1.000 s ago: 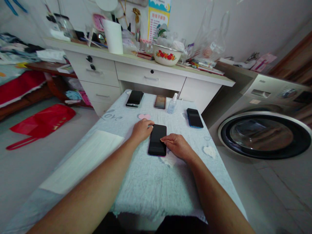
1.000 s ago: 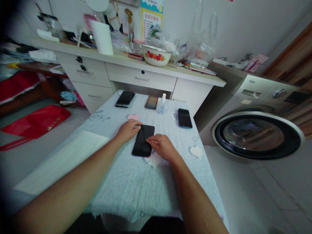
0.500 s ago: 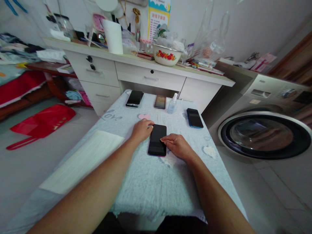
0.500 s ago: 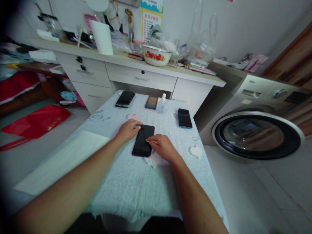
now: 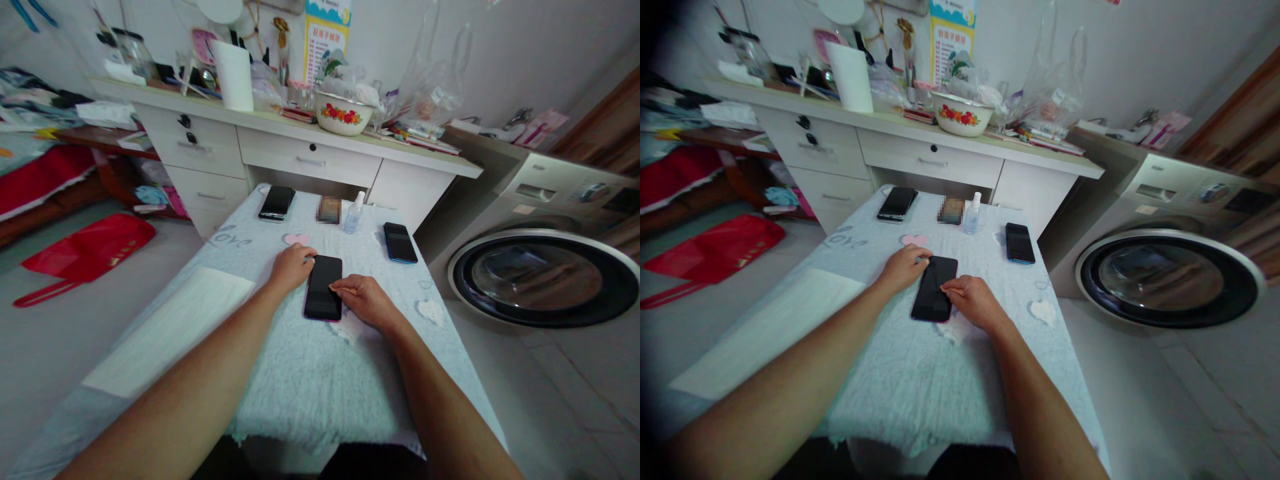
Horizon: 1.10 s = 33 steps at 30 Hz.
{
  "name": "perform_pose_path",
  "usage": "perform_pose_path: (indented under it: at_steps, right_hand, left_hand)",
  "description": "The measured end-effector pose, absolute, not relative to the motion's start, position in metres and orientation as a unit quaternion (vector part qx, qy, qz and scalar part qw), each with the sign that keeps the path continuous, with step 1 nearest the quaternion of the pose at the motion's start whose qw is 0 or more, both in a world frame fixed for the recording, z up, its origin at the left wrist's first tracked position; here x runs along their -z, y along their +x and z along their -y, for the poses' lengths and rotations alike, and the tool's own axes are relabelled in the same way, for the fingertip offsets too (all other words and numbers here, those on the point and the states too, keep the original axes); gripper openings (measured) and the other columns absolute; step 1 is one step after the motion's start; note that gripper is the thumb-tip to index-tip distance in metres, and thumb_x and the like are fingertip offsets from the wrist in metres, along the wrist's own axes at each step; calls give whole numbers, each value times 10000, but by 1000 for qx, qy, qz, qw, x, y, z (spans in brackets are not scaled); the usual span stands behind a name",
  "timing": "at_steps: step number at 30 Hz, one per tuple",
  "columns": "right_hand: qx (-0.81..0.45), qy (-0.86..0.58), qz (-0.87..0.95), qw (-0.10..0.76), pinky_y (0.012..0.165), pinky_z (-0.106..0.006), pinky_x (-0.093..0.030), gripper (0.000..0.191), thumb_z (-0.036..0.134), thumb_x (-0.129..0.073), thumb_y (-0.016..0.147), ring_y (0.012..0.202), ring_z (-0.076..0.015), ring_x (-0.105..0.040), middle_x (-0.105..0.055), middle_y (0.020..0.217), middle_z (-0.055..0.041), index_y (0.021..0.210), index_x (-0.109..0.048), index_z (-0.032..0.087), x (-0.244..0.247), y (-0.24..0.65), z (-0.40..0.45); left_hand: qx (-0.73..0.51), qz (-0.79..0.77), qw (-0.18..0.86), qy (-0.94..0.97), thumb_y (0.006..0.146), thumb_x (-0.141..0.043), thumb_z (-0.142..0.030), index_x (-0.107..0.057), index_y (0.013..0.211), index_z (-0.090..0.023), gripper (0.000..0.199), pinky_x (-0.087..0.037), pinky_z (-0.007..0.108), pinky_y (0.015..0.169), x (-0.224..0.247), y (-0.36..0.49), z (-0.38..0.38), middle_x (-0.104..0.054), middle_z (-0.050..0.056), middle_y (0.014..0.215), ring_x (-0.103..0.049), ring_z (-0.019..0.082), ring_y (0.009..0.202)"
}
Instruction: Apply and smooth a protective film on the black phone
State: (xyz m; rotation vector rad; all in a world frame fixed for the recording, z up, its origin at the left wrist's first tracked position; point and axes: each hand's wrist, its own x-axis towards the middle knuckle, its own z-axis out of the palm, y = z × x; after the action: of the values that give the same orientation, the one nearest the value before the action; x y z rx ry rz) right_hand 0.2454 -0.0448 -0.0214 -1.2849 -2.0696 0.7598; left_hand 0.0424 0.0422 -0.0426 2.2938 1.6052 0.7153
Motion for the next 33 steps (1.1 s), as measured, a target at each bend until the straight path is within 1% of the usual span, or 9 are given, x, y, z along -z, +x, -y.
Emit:
perform_pose_path:
  at_steps: [5,9,21,25,33]
  right_hand:
    - [-287,-477,778,290,818,-285,-500,247,213,-539,870,900,-170,-653,-705,982,-58,1031,-726,203,22,246,45]
    - [-292,-477,776,293,811,-284,-502,247,204,-541,864,894,-170,-656,-708,975,-58,1026,-727,199,21,245,45]
    - [-304,-487,765,292,848,-308,-508,245,220,-548,865,948,-187,-656,-708,1019,-58,1036,-724,218,23,245,45]
    - [-305,-484,765,295,855,-303,-505,241,220,-544,867,928,-177,-656,-707,1011,-58,1028,-723,212,23,245,45]
    - [-307,-486,763,297,845,-299,-509,227,216,-550,864,913,-172,-661,-712,1001,-57,1011,-722,199,21,244,46]
  left_hand:
    - [-243,-551,126,788,830,-502,-252,-692,1032,-225,279,-467,299,862,41,43,-42,-658,44,1042,-621,196,984]
    - [-242,-552,129,788,827,-507,-247,-691,1033,-225,277,-460,290,887,40,42,-42,-658,41,1054,-617,190,1000]
    - [-240,-551,132,788,829,-510,-251,-691,1032,-228,273,-466,287,872,39,42,-41,-654,41,1048,-615,186,985]
    - [-238,-553,131,788,825,-510,-246,-693,1026,-231,273,-461,292,889,39,43,-41,-655,40,1045,-612,188,985]
    - [-240,-553,125,788,832,-508,-250,-688,1035,-234,272,-462,279,870,40,43,-41,-655,35,1056,-612,178,985]
